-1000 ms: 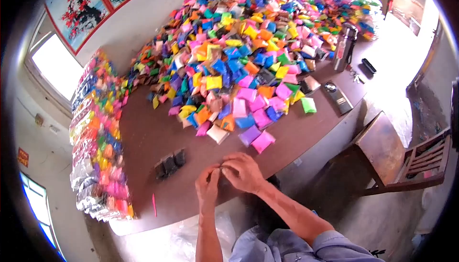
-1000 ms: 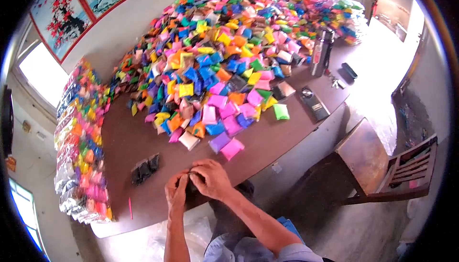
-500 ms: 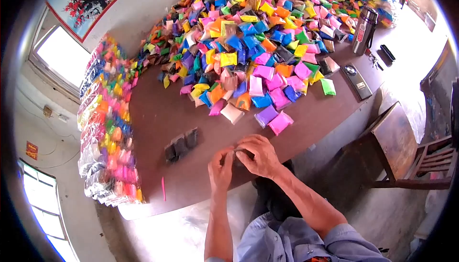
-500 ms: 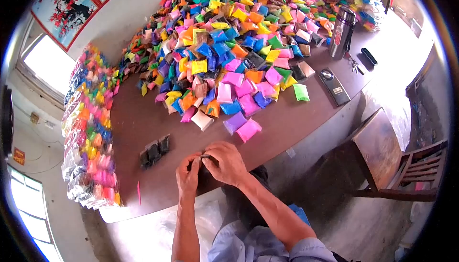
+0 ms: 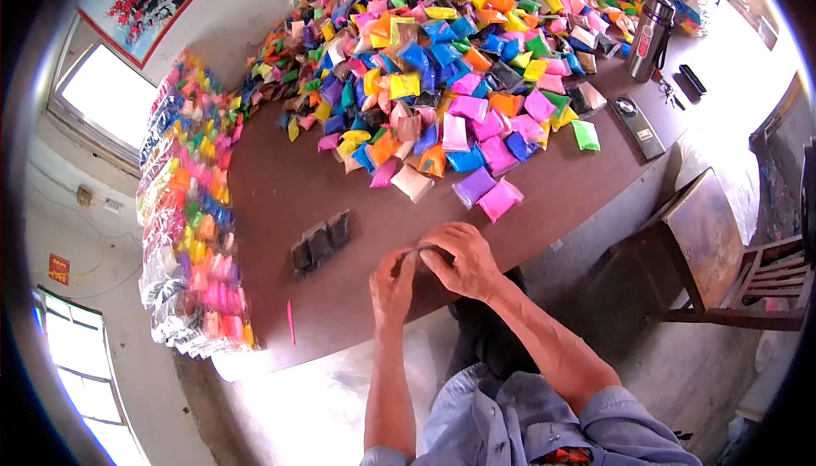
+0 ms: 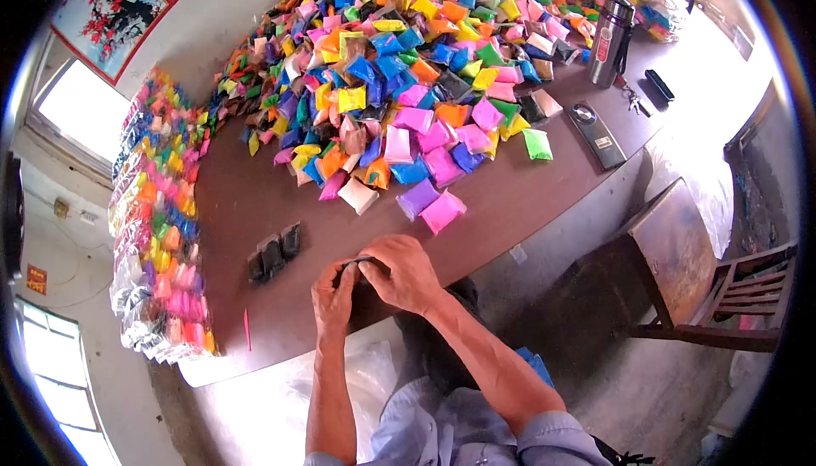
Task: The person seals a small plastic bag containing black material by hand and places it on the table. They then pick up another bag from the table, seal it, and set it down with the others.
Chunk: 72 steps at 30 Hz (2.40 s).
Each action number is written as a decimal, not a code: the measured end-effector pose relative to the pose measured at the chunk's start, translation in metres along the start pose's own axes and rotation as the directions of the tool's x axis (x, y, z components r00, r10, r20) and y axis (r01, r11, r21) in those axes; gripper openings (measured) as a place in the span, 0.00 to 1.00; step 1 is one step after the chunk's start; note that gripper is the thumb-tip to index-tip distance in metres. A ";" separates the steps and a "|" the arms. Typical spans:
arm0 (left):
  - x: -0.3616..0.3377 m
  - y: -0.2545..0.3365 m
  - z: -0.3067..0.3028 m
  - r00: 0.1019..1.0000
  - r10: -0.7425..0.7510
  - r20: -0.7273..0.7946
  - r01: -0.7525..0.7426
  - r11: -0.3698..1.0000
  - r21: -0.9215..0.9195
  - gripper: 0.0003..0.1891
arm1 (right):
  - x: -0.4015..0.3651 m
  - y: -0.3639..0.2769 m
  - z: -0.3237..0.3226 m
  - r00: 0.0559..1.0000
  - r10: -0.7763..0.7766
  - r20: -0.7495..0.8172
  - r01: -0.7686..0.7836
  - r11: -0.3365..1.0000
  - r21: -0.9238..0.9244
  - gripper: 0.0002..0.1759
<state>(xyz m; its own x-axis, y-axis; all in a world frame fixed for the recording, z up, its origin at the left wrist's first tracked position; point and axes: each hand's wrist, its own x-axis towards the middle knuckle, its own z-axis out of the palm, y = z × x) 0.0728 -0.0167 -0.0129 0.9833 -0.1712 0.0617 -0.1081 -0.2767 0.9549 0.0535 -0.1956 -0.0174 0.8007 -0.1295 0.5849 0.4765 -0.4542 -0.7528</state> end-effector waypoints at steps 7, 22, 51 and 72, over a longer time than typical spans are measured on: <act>-0.003 0.018 0.006 1.000 0.000 0.004 0.000 0.997 0.073 0.15 | -0.002 0.005 0.002 0.998 0.055 -0.030 -0.052 0.996 0.075 0.05; -0.002 0.004 0.003 0.999 0.033 -0.020 -0.030 0.992 0.125 0.15 | -0.004 0.009 0.004 0.999 0.039 -0.016 -0.039 0.999 -0.001 0.09; 0.004 0.001 0.000 1.000 0.023 -0.003 -0.022 0.977 0.213 0.15 | -0.007 0.009 0.006 0.994 0.101 0.040 -0.101 0.995 -0.011 0.24; 0.000 0.003 0.018 0.948 0.207 -0.241 -0.166 0.969 0.181 0.11 | -0.003 -0.002 0.006 0.939 0.342 0.029 -0.343 0.936 0.081 0.28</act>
<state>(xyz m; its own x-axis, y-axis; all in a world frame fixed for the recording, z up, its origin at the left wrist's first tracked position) 0.0694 -0.0342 -0.0149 0.9452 0.0077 0.3265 -0.2947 -0.4110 0.8627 0.0519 -0.1893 -0.0198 0.9254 -0.2514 0.2837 0.2009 -0.3095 -0.9295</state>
